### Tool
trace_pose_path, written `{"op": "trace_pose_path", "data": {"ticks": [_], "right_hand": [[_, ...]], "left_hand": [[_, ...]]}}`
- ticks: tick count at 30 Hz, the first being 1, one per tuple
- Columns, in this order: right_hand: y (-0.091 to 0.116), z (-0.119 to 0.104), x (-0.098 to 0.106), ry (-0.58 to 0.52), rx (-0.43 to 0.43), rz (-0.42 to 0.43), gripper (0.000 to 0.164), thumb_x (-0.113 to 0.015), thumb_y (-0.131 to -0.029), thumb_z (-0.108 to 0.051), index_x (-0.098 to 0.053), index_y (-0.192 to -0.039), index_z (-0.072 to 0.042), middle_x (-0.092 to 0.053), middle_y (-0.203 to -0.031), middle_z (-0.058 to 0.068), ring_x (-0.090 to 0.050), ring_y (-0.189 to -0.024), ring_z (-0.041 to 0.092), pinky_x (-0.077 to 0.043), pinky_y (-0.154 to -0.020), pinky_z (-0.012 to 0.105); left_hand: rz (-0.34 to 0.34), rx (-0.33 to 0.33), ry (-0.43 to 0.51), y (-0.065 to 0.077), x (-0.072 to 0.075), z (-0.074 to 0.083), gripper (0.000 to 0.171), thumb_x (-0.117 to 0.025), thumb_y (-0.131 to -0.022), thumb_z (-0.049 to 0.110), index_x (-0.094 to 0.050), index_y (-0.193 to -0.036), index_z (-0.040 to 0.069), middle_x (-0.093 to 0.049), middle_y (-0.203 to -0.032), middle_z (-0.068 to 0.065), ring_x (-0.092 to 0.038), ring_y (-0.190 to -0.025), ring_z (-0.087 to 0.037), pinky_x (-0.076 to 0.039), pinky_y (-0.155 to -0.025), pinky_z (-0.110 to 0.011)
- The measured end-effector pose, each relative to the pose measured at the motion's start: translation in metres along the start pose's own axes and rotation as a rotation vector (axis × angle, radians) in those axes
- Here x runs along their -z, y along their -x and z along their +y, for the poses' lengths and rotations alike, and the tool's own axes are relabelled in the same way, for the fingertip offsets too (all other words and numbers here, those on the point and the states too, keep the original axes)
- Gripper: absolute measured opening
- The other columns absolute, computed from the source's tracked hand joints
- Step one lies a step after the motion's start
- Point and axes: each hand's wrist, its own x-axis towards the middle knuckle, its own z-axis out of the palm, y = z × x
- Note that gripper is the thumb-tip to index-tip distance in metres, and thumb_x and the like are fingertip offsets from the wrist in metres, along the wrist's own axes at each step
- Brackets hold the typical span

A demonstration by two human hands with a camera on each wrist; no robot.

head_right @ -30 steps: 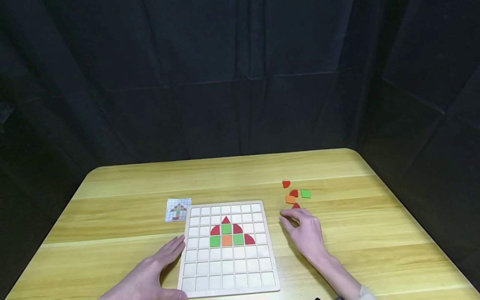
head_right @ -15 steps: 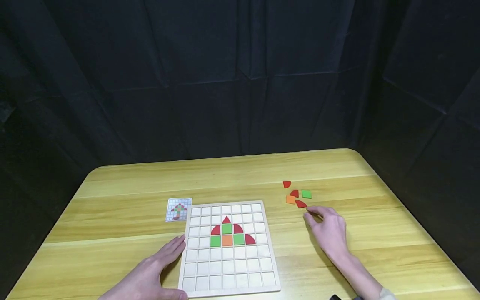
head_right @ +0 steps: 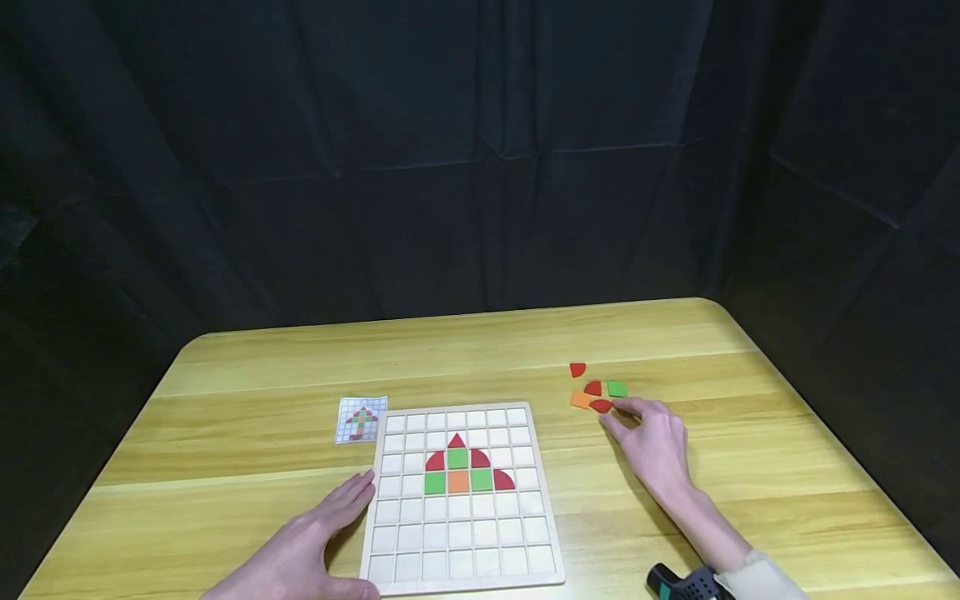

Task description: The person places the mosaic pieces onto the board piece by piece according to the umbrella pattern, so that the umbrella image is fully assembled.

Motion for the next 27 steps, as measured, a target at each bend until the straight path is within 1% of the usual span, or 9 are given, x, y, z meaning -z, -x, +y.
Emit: {"op": "trace_pose_path", "data": {"ticks": [5,10,14,23,25,27], "right_hand": [[-0.0042,0.0015,-0.0032,0.003,-0.001,0.000,0.030,-0.085,-0.079,-0.015,-0.076,-0.102,0.002,-0.074,-0.102,0.024,-0.066,-0.101,0.048,-0.046,-0.083,0.058],[-0.0064,0.0022,-0.0060,0.003,0.017,0.009,0.025,-0.085,-0.079,-0.013,-0.077,-0.099,0.000,-0.075,-0.098,0.022,-0.068,-0.098,0.047,-0.047,-0.082,0.057],[-0.0071,0.0024,-0.0071,0.001,0.026,0.017,0.022,-0.084,-0.079,-0.011,-0.077,-0.097,0.000,-0.075,-0.095,0.021,-0.068,-0.096,0.046,-0.048,-0.082,0.057],[-0.0069,0.0028,-0.0081,0.003,0.025,0.023,0.023,-0.085,-0.078,-0.010,-0.077,-0.096,0.001,-0.075,-0.094,0.022,-0.069,-0.094,0.046,-0.050,-0.079,0.058],[-0.0062,0.0024,-0.0083,0.002,0.028,0.040,0.022,-0.086,-0.077,-0.010,-0.077,-0.095,0.001,-0.075,-0.093,0.021,-0.069,-0.092,0.045,-0.050,-0.079,0.056],[-0.0052,0.0006,-0.0081,-0.007,0.039,0.058,0.022,-0.086,-0.076,-0.010,-0.078,-0.094,-0.001,-0.076,-0.092,0.020,-0.070,-0.090,0.042,-0.050,-0.077,0.051]], "left_hand": [[-0.004,0.008,0.015,-0.0008,0.0002,0.0004,0.120,-0.075,-0.067,0.075,-0.034,-0.155,0.006,-0.027,-0.165,-0.005,-0.026,-0.151,-0.032,-0.034,-0.114,-0.056],[-0.008,0.012,0.025,-0.0013,0.0007,0.0005,0.120,-0.075,-0.067,0.075,-0.034,-0.155,0.006,-0.027,-0.165,-0.005,-0.026,-0.151,-0.032,-0.034,-0.114,-0.057],[-0.010,0.006,0.029,-0.0009,0.0007,0.0000,0.119,-0.076,-0.067,0.074,-0.034,-0.155,0.005,-0.027,-0.165,-0.006,-0.026,-0.151,-0.032,-0.034,-0.113,-0.057],[0.003,-0.009,0.017,-0.0004,-0.0002,-0.0008,0.119,-0.076,-0.067,0.073,-0.035,-0.154,0.004,-0.027,-0.165,-0.006,-0.026,-0.150,-0.032,-0.035,-0.113,-0.055],[0.003,-0.010,0.018,-0.0004,-0.0001,-0.0007,0.119,-0.076,-0.068,0.073,-0.035,-0.154,0.004,-0.027,-0.165,-0.007,-0.027,-0.150,-0.032,-0.035,-0.113,-0.056],[0.005,-0.011,0.018,-0.0002,0.0003,-0.0004,0.119,-0.076,-0.068,0.073,-0.035,-0.154,0.004,-0.027,-0.165,-0.007,-0.027,-0.150,-0.032,-0.035,-0.113,-0.056]]}}
